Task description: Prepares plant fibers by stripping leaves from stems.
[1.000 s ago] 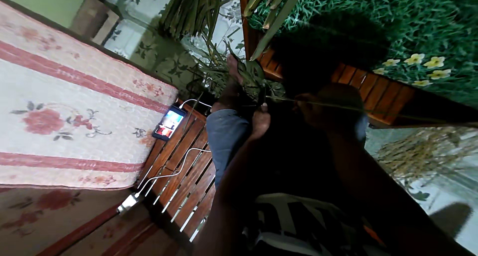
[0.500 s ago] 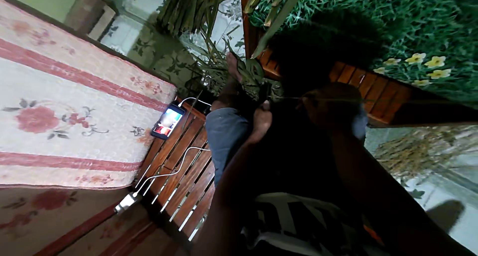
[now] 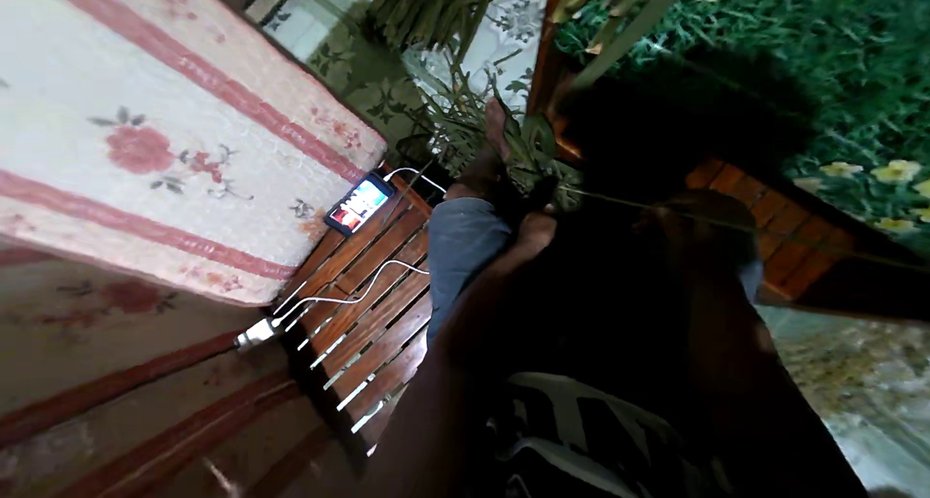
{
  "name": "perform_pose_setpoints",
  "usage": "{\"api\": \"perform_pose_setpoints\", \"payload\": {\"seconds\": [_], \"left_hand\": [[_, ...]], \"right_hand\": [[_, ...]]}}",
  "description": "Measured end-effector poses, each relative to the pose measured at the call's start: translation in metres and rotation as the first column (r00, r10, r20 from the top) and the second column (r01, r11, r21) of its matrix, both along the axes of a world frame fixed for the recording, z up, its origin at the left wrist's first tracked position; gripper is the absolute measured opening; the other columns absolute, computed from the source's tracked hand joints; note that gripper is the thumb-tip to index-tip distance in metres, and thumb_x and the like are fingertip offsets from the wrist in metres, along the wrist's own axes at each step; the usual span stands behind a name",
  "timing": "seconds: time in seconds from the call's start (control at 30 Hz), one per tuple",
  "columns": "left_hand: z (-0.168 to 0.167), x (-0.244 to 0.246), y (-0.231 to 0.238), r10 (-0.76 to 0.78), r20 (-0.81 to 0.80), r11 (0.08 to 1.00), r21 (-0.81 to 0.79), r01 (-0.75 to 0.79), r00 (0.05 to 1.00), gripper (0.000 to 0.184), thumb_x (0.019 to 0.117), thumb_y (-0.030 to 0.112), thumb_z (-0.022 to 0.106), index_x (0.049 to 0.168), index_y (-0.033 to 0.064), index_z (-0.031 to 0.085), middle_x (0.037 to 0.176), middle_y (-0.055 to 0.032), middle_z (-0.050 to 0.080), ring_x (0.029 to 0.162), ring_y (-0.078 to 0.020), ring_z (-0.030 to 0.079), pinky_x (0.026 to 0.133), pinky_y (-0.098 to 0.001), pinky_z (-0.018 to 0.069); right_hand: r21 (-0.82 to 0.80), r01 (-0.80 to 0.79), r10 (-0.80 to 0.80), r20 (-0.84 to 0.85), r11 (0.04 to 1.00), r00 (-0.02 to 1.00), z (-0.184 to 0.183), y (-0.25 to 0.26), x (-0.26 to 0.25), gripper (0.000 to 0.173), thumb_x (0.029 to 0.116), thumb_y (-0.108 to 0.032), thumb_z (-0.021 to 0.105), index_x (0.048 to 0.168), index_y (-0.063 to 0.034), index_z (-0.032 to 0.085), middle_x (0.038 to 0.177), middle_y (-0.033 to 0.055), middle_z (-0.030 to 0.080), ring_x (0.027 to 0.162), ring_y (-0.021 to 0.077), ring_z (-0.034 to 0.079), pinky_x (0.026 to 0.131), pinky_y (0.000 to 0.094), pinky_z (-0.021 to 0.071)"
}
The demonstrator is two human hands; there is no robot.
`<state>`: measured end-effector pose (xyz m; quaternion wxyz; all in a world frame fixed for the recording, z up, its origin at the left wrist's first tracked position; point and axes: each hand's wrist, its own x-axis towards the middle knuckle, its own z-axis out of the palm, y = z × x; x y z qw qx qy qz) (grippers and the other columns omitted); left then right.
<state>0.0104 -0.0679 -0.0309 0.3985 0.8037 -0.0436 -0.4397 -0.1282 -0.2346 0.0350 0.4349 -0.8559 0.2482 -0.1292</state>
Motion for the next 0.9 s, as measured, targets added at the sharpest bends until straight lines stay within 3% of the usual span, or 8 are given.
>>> {"api": "perform_pose_setpoints", "payload": {"seconds": [0.1, 0.2, 0.3, 0.37, 0.43, 0.63, 0.77, 0.9], "left_hand": [[0.001, 0.002, -0.011, 0.112, -0.105, 0.989, -0.084, -0.121, 0.988, 0.053, 0.1114, 0.048, 0.031, 0.118, 0.0078, 0.064, 0.077, -0.0045, 0.053, 0.059, -0.0149, 0.049, 0.055, -0.0312, 0.0451], [0.028, 0.006, -0.011, 0.012, -0.202, 0.967, -0.246, -0.063, 0.979, 0.048, 0.1117, 0.047, 0.031, 0.123, 0.0091, 0.06, 0.064, 0.0012, 0.043, 0.046, -0.0091, 0.037, 0.043, -0.0233, 0.0344], [0.069, -0.005, -0.006, -0.258, -0.006, 0.922, -0.299, 0.244, 0.966, 0.038, 0.1129, 0.031, 0.036, 0.136, 0.0098, 0.057, 0.08, -0.0047, 0.054, 0.057, -0.0114, 0.046, 0.052, -0.027, 0.0424], [0.085, -0.01, -0.002, -0.341, 0.123, 0.881, -0.303, 0.363, 0.932, 0.039, 0.1131, 0.026, 0.036, 0.138, 0.0054, 0.058, 0.115, -0.0144, 0.065, 0.091, -0.0198, 0.062, 0.081, -0.0378, 0.0533], [0.078, -0.009, 0.001, -0.361, 0.205, 0.863, -0.296, 0.409, 0.91, 0.039, 0.1123, 0.02, 0.038, 0.138, 0.0001, 0.058, 0.133, -0.021, 0.063, 0.123, -0.0303, 0.061, 0.106, -0.0487, 0.0476], [0.068, -0.012, 0.007, -0.357, 0.307, 0.861, -0.258, 0.438, 0.883, 0.044, 0.1133, 0.027, 0.035, 0.132, -0.001, 0.062, 0.127, -0.0208, 0.066, 0.123, -0.0303, 0.062, 0.108, -0.0492, 0.0468], [0.053, 0.007, 0.019, -0.286, 0.173, 0.943, -0.126, 0.309, 0.943, 0.049, 0.1134, 0.033, 0.032, 0.133, -0.0008, 0.062, 0.132, -0.0225, 0.064, 0.126, -0.0338, 0.06, 0.109, -0.0531, 0.0457], [0.045, -0.002, 0.012, -0.267, 0.186, 0.944, -0.145, 0.295, 0.946, 0.052, 0.1131, 0.037, 0.03, 0.129, 0.0023, 0.064, 0.127, -0.0203, 0.066, 0.12, -0.0324, 0.063, 0.104, -0.0538, 0.0494]], "right_hand": [[-0.025, -0.07, 0.069, -0.058, 0.997, 0.996, -0.002, -0.001, 0.0, 0.035, 0.1058, -0.022, 0.051, 0.122, 0.0064, 0.065, 0.106, 0.0169, 0.072, 0.092, 0.0184, 0.07, 0.089, 0.0372, 0.0572], [-0.095, -0.142, 0.127, -0.152, 0.985, 0.98, 0.004, 0.003, 0.007, 0.032, 0.1056, -0.02, 0.053, 0.123, 0.003, 0.068, 0.109, 0.019, 0.072, 0.096, 0.0236, 0.07, 0.092, 0.0423, 0.0553], [-0.255, -0.168, 0.114, -0.212, 0.952, 0.971, 0.006, 0.008, 0.012, 0.03, 0.103, -0.02, 0.057, 0.121, 0.0005, 0.071, 0.115, 0.0258, 0.07, 0.107, 0.0391, 0.068, 0.1, 0.0567, 0.0486], [-0.258, -0.188, 0.121, -0.252, 0.948, 0.96, 0.018, 0.017, 0.015, 0.032, 0.104, -0.019, 0.056, 0.124, 0.0017, 0.069, 0.121, 0.029, 0.067, 0.115, 0.0434, 0.064, 0.105, 0.0587, 0.0445], [-0.253, -0.21, 0.163, -0.193, 0.944, 0.968, 0.024, 0.025, 0.016, 0.029, 0.104, -0.015, 0.055, 0.122, 0.0032, 0.07, 0.119, 0.0264, 0.069, 0.112, 0.0391, 0.067, 0.104, 0.0528, 0.048], [-0.24, -0.215, 0.194, -0.107, 0.947, 0.975, 0.014, 0.029, 0.014, 0.029, 0.1036, -0.014, 0.055, 0.12, 0.0048, 0.069, 0.114, 0.026, 0.071, 0.105, 0.0357, 0.069, 0.099, 0.0487, 0.0519], [-0.23, -0.164, 0.175, 0.026, 0.959, 0.984, 0.007, 0.024, 0.011, 0.03, 0.105, -0.021, 0.052, 0.116, -0.0001, 0.071, 0.1, 0.0128, 0.074, 0.084, 0.0166, 0.071, 0.08, 0.0343, 0.0594], [-0.105, -0.204, 0.199, -0.053, 0.973, 0.978, 0.007, 0.025, 0.012, 0.03, 0.1061, -0.019, 0.051, 0.118, 0.0011, 0.07, 0.104, 0.0152, 0.073, 0.09, 0.0195, 0.071, 0.087, 0.0388, 0.0582]]}}
